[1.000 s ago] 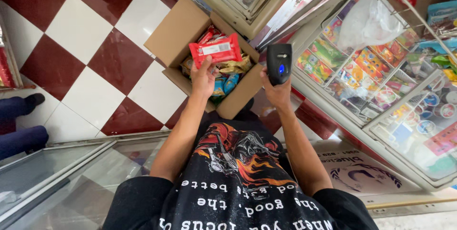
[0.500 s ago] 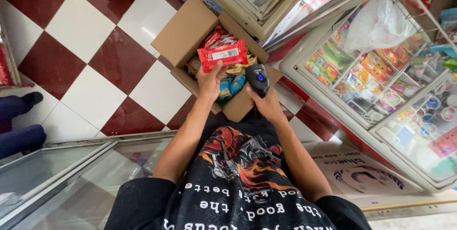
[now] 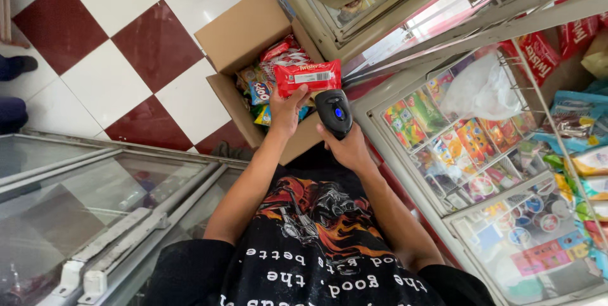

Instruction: The person uses a handheld barcode scanner to scan various snack items from a cardboard box and place some on a shelf.

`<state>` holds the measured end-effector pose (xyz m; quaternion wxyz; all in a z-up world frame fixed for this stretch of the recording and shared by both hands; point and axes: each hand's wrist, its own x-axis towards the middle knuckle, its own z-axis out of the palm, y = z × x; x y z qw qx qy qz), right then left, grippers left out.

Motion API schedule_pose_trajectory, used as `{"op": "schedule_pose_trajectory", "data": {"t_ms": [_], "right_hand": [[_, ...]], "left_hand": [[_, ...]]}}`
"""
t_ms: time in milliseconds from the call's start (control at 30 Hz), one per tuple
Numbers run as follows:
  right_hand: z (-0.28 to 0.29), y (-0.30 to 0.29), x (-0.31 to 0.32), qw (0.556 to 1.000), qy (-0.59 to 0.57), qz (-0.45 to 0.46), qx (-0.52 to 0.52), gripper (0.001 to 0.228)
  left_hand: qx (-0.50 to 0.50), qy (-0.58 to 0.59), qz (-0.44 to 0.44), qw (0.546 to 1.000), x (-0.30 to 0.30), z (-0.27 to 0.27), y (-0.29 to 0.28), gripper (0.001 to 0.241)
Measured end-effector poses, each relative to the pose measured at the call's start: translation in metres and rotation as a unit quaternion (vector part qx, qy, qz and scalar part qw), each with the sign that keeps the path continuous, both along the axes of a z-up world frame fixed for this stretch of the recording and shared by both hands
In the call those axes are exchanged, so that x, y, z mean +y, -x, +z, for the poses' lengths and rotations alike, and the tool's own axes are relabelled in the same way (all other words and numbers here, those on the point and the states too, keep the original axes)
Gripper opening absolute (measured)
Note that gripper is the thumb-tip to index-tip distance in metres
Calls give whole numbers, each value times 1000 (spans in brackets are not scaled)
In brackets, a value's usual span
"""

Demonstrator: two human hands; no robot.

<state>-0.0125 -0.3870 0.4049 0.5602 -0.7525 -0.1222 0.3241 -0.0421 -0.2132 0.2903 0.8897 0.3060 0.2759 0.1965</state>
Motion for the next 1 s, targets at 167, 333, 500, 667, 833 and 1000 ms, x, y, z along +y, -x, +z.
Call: {"op": "schedule_pose_trajectory", "data": {"t_ms": [167,333,500,667,833,1000], "right_hand": [[-8,-28,-29,999,33,37,7,23],[-24,-40,-50,999,-5,9,40,23],[-24,-52,-66,992,-62,-114,7,25],[-6,-66,-81,945,-206,-245,74,34],[6,-60,-97,943,-195,-268,27,33],[4,-50,-129,916,-224,-333,-24,31]], "left_hand": [[16,0,26,1000,-31,4,-3,41],[-18,-76,21,997,-47,-1,-4,40],[-84,-162,-51,982,-44,22,-3,32],[-112,-296,-215,924,-35,57,-11,33],[-174,-415,-302,841,-37,72,-42,34],[-226,-420,-359,802,-58,92,-82,40]]}}
